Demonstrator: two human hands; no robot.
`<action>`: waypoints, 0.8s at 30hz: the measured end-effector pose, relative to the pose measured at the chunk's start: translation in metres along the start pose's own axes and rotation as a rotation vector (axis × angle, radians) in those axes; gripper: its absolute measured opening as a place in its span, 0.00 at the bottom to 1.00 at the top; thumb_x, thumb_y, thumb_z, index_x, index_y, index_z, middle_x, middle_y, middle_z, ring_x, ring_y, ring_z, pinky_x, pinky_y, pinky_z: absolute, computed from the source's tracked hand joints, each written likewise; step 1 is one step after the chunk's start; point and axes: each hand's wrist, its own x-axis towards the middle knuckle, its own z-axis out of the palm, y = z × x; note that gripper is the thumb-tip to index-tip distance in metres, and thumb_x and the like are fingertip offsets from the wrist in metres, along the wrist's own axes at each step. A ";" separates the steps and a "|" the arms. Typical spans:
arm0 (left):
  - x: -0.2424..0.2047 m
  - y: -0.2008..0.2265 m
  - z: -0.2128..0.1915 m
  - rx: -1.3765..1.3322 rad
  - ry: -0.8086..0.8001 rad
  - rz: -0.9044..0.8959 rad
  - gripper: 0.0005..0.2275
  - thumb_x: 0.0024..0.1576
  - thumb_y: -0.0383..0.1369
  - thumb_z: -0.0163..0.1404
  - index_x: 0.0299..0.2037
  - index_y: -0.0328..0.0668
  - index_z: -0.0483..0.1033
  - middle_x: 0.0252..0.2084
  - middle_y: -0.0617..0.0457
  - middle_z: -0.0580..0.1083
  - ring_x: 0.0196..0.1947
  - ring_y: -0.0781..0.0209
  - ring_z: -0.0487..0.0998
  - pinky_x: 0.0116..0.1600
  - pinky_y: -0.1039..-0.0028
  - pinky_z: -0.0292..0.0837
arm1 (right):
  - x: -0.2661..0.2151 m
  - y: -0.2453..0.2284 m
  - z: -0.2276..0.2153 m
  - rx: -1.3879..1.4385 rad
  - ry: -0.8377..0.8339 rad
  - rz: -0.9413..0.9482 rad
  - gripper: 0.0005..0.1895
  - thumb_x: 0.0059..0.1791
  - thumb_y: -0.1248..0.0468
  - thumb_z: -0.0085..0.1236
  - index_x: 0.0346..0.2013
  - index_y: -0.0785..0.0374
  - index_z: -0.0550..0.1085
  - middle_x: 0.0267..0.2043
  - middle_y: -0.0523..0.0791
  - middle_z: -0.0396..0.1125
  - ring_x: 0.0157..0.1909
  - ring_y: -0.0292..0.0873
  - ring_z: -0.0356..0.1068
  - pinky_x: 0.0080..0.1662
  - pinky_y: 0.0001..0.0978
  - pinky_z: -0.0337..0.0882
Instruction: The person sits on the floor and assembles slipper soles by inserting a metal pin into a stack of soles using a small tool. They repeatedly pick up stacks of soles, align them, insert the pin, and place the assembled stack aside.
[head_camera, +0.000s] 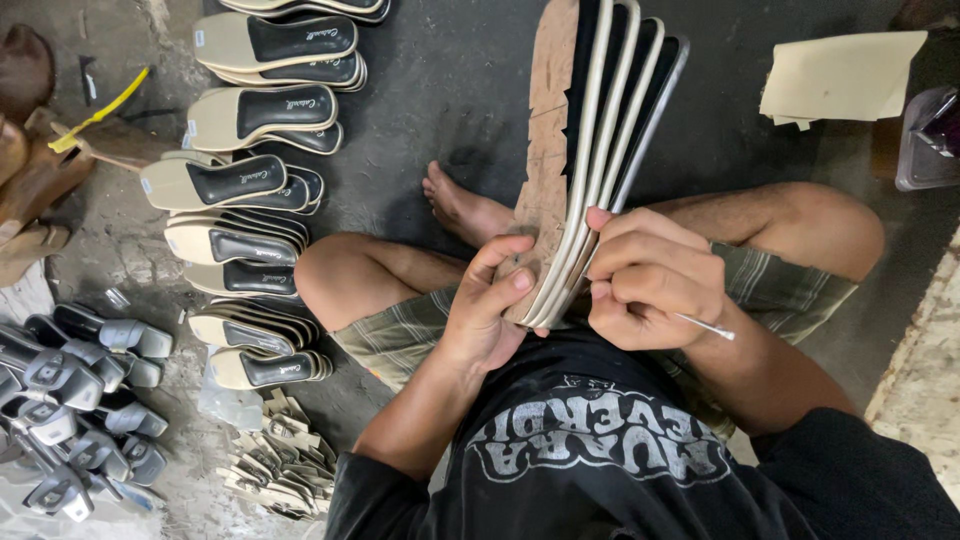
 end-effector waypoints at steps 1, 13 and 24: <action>0.000 0.000 -0.001 -0.013 0.000 -0.002 0.15 0.63 0.27 0.54 0.60 0.43 0.70 0.44 0.43 0.78 0.35 0.55 0.81 0.31 0.67 0.77 | 0.000 0.001 0.000 0.011 0.002 0.006 0.12 0.43 0.79 0.58 0.26 0.66 0.63 0.30 0.50 0.70 0.33 0.49 0.72 0.52 0.48 0.78; 0.002 0.009 0.014 -0.063 -0.062 -0.010 0.17 0.63 0.28 0.54 0.63 0.41 0.71 0.48 0.41 0.77 0.38 0.53 0.81 0.33 0.68 0.78 | -0.017 0.015 -0.004 0.084 -0.054 0.021 0.10 0.38 0.79 0.55 0.24 0.64 0.65 0.26 0.50 0.68 0.32 0.47 0.70 0.51 0.47 0.79; 0.079 0.137 -0.014 1.121 0.340 0.771 0.29 0.58 0.27 0.59 0.68 0.33 0.57 0.47 0.45 0.77 0.45 0.65 0.77 0.51 0.75 0.75 | -0.144 0.180 -0.090 -0.215 0.246 0.736 0.04 0.53 0.78 0.53 0.38 0.71 0.68 0.34 0.47 0.68 0.35 0.36 0.70 0.42 0.30 0.73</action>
